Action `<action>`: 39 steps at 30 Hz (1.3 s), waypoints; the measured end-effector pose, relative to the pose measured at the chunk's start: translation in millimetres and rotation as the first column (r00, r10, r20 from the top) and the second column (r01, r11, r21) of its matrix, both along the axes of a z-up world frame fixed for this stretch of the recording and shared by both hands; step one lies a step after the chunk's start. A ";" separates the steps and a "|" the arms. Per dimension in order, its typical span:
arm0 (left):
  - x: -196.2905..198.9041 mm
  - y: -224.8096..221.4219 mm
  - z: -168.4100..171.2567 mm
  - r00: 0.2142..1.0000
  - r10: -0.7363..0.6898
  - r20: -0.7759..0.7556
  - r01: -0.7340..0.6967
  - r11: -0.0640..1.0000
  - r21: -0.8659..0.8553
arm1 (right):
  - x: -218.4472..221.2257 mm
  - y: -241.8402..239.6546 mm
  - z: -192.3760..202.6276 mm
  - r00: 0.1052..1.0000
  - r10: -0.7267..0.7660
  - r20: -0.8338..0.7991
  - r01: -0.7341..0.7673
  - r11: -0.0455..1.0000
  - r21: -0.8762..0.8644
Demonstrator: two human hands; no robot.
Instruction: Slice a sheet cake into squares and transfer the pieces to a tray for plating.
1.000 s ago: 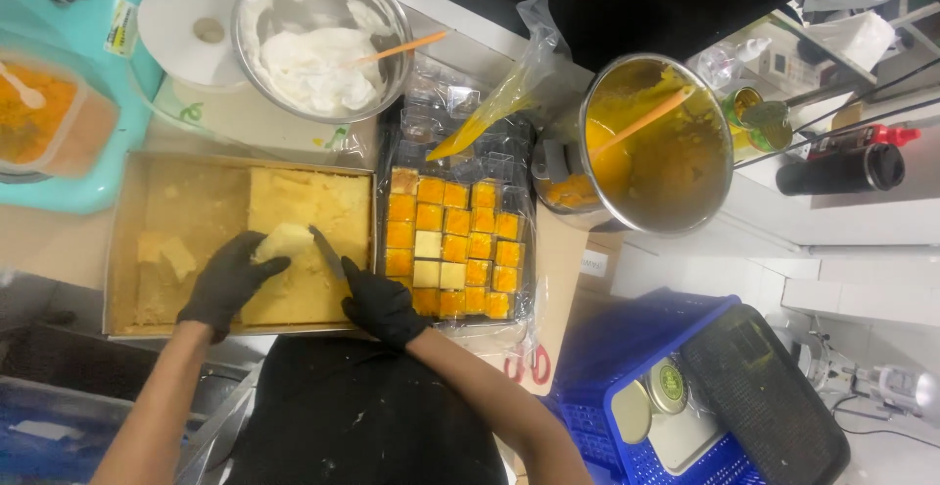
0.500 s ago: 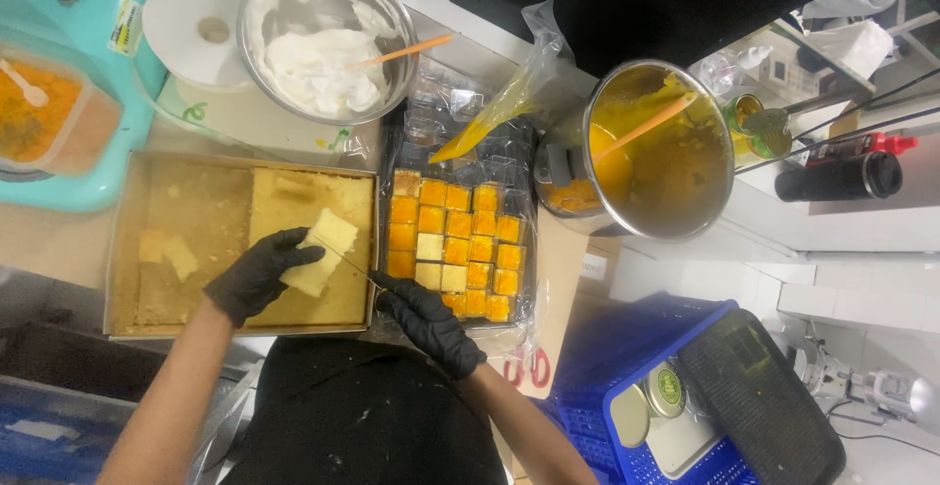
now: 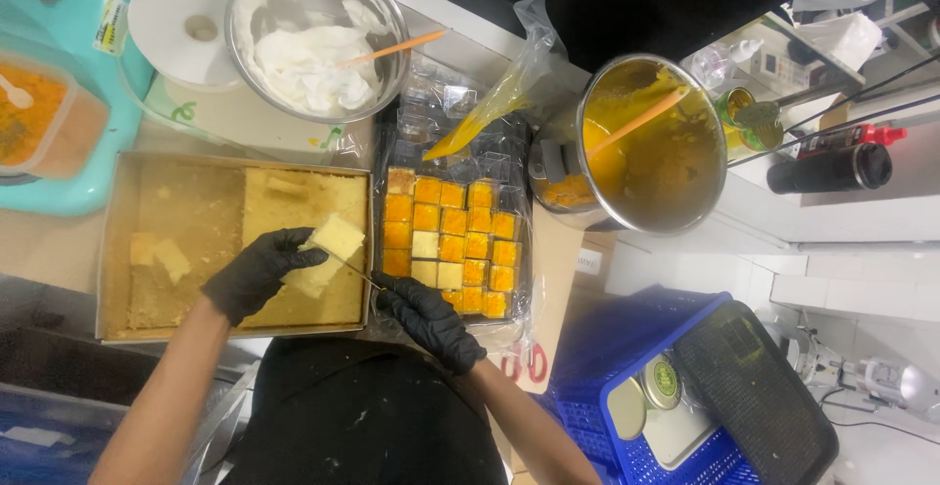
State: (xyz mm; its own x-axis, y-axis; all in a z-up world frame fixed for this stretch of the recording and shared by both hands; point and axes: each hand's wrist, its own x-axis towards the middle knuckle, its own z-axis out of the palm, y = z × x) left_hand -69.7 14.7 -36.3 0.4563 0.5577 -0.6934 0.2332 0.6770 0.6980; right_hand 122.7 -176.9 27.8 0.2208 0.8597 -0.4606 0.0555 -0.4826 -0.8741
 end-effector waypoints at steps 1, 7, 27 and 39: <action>-0.8 0.7 -2.3 1.000 -0.001 0.000 0.001 1.000 -0.001 | -0.4 -1.4 -1.0 1.000 -0.001 0.000 0.001 1.000 -0.001; -10.4 2.4 -23.8 0.995 -0.019 0.096 0.018 1.000 0.004 | -0.3 0.2 -9.1 0.949 -0.147 -0.280 0.160 0.987 0.024; -29.0 8.5 -53.1 0.988 0.107 0.113 -0.098 0.992 -0.081 | -13.8 47.6 -18.4 0.996 0.051 0.066 -0.067 0.962 0.264; -13.0 34.1 56.3 0.972 -0.038 -0.232 0.155 0.846 0.511 | -26.0 18.2 -103.4 0.888 0.273 0.369 -0.365 0.908 0.206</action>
State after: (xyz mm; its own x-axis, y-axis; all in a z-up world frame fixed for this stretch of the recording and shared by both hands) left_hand -82.7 48.8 20.1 0.4069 0.8236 -0.3950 0.4549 0.1922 0.8695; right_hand 96.7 -158.7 -75.6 0.0106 0.9873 -0.1588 0.4689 -0.1452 -0.8713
